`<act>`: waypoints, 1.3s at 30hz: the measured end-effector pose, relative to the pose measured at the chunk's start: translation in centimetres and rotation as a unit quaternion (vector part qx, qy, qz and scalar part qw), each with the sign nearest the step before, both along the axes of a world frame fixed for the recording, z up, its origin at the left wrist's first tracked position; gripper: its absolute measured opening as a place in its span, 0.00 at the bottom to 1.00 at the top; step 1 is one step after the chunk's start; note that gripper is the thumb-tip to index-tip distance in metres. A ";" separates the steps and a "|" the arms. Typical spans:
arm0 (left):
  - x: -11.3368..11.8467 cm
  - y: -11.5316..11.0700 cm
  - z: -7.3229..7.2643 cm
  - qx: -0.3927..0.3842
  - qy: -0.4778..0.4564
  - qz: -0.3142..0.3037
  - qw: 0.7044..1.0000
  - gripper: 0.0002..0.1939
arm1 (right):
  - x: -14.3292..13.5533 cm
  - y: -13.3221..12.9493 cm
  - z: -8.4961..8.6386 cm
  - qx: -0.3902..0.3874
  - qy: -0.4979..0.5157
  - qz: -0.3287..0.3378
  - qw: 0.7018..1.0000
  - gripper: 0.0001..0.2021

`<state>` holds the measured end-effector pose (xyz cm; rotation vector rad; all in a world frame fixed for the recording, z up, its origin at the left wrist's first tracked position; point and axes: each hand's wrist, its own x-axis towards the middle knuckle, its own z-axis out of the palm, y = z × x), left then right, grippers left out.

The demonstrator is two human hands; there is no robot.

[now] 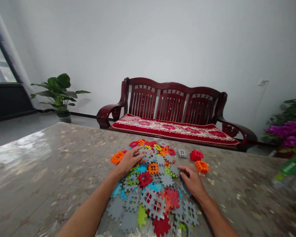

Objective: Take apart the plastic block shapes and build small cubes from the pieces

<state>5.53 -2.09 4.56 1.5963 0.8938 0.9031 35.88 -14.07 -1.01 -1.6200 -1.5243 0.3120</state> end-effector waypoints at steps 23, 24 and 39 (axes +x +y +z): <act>-6.6 3.1 -1.8 0.173 0.309 0.367 0.860 0.22 | -0.1 0.0 0.2 0.029 -0.010 -0.023 0.999 0.14; -7.0 3.2 -1.9 0.172 0.332 0.368 0.851 0.23 | -0.4 0.1 0.4 0.035 -0.015 -0.023 0.999 0.14; -7.6 4.1 -2.9 0.173 0.411 0.249 0.860 0.20 | -8.0 3.9 5.8 0.006 -0.179 0.083 0.980 0.20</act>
